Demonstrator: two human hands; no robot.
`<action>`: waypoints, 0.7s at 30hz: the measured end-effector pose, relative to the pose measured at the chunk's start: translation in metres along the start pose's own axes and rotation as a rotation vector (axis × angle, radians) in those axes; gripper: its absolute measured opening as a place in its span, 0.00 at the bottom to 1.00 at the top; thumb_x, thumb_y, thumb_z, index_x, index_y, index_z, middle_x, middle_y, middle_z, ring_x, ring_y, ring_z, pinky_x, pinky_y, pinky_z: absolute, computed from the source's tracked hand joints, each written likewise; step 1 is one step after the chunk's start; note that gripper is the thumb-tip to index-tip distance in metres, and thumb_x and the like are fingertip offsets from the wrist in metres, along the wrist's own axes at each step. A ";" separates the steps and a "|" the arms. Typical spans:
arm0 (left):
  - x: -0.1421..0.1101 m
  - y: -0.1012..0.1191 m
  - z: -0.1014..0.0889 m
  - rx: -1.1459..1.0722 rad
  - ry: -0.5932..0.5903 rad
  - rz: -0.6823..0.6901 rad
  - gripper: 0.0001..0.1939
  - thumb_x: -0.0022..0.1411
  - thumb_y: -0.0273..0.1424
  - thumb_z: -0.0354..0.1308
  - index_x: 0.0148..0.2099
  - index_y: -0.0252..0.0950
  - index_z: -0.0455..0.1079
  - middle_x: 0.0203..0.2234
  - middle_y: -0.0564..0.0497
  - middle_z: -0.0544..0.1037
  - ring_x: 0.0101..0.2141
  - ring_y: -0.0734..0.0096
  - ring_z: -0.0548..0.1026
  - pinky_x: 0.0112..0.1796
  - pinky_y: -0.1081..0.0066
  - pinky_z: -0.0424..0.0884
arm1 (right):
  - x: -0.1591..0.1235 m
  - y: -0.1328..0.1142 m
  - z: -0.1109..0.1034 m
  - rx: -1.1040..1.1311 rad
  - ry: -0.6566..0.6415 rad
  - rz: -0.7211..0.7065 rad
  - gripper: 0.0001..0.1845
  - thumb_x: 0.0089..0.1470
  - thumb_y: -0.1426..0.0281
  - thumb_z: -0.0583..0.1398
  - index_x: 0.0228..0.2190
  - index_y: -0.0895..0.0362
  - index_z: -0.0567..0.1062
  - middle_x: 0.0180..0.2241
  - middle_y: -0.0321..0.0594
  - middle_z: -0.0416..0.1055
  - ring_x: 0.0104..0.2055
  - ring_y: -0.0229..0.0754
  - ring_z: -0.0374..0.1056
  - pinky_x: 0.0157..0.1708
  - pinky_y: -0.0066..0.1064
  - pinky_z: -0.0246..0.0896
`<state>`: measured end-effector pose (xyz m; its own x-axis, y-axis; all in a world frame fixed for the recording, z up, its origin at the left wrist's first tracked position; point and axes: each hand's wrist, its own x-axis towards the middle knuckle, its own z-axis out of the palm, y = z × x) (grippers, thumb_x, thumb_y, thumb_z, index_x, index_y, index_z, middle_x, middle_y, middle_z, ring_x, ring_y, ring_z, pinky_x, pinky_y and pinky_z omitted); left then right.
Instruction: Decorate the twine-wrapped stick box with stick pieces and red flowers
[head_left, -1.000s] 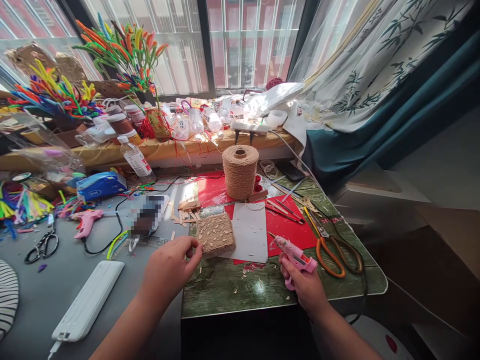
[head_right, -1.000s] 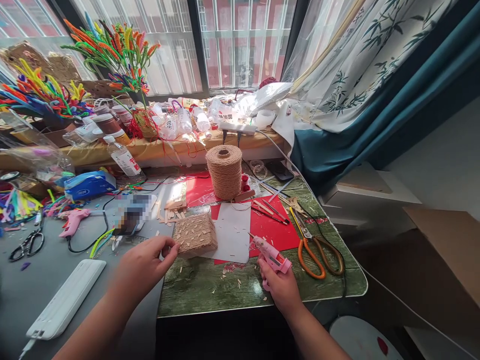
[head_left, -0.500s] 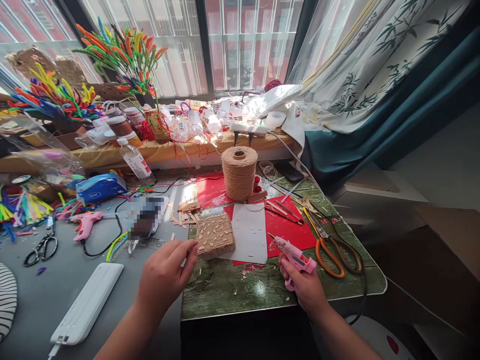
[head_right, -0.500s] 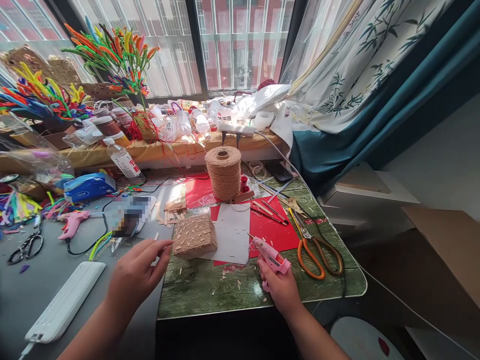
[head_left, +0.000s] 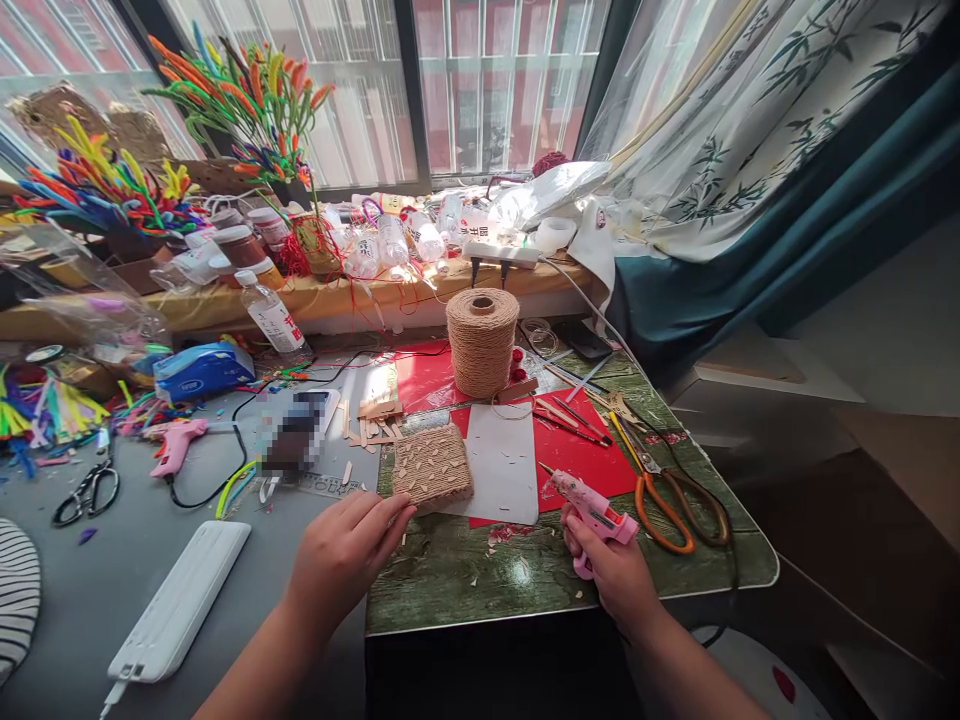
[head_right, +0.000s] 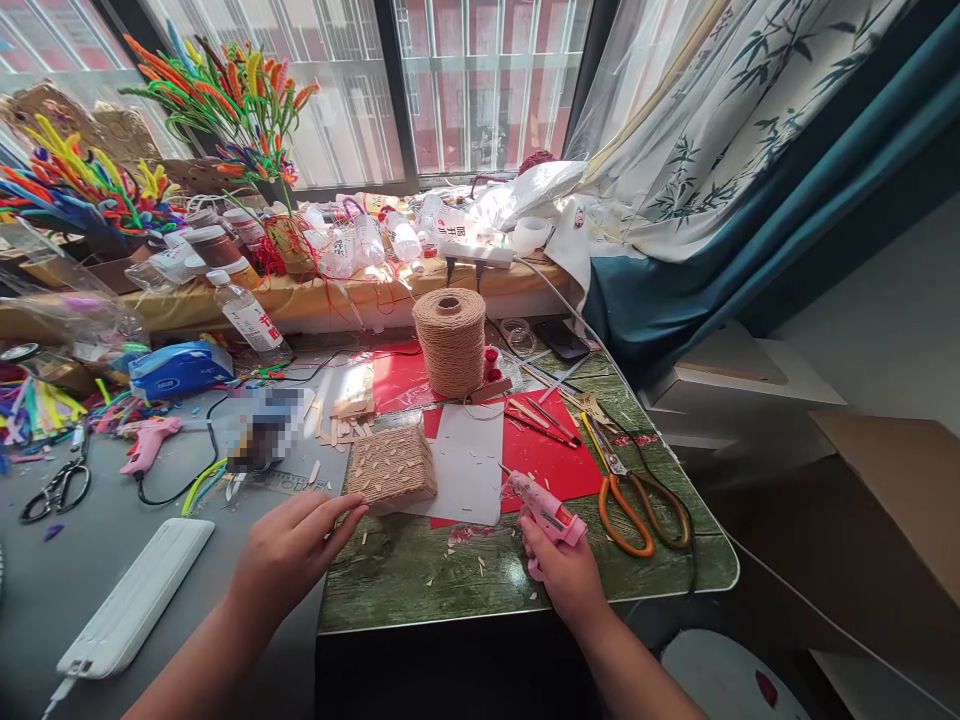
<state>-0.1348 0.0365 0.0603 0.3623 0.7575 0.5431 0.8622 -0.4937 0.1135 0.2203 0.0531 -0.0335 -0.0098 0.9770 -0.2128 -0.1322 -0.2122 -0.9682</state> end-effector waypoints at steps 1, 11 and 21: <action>0.000 0.000 0.000 -0.006 0.005 0.002 0.09 0.67 0.28 0.65 0.49 0.38 0.75 0.29 0.52 0.77 0.30 0.69 0.74 0.35 0.68 0.68 | 0.000 0.001 0.000 -0.004 0.002 -0.004 0.18 0.59 0.54 0.66 0.40 0.55 0.77 0.24 0.34 0.64 0.26 0.38 0.58 0.23 0.28 0.54; -0.008 -0.003 0.006 0.075 0.073 -0.007 0.21 0.65 0.31 0.68 0.58 0.37 0.72 0.31 0.51 0.79 0.30 0.68 0.76 0.36 0.67 0.69 | 0.000 -0.001 0.001 0.001 -0.002 0.000 0.18 0.58 0.54 0.67 0.39 0.56 0.77 0.23 0.34 0.63 0.24 0.36 0.57 0.21 0.28 0.52; -0.012 -0.002 0.008 0.005 0.036 -0.007 0.17 0.66 0.27 0.65 0.56 0.39 0.74 0.25 0.55 0.74 0.26 0.70 0.71 0.32 0.69 0.65 | -0.001 -0.005 0.002 0.002 0.010 0.022 0.19 0.57 0.53 0.68 0.40 0.56 0.78 0.23 0.34 0.63 0.25 0.38 0.57 0.22 0.29 0.52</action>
<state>-0.1377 0.0320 0.0471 0.3431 0.7455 0.5715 0.8665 -0.4861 0.1139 0.2189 0.0532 -0.0276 -0.0031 0.9718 -0.2356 -0.1342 -0.2339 -0.9630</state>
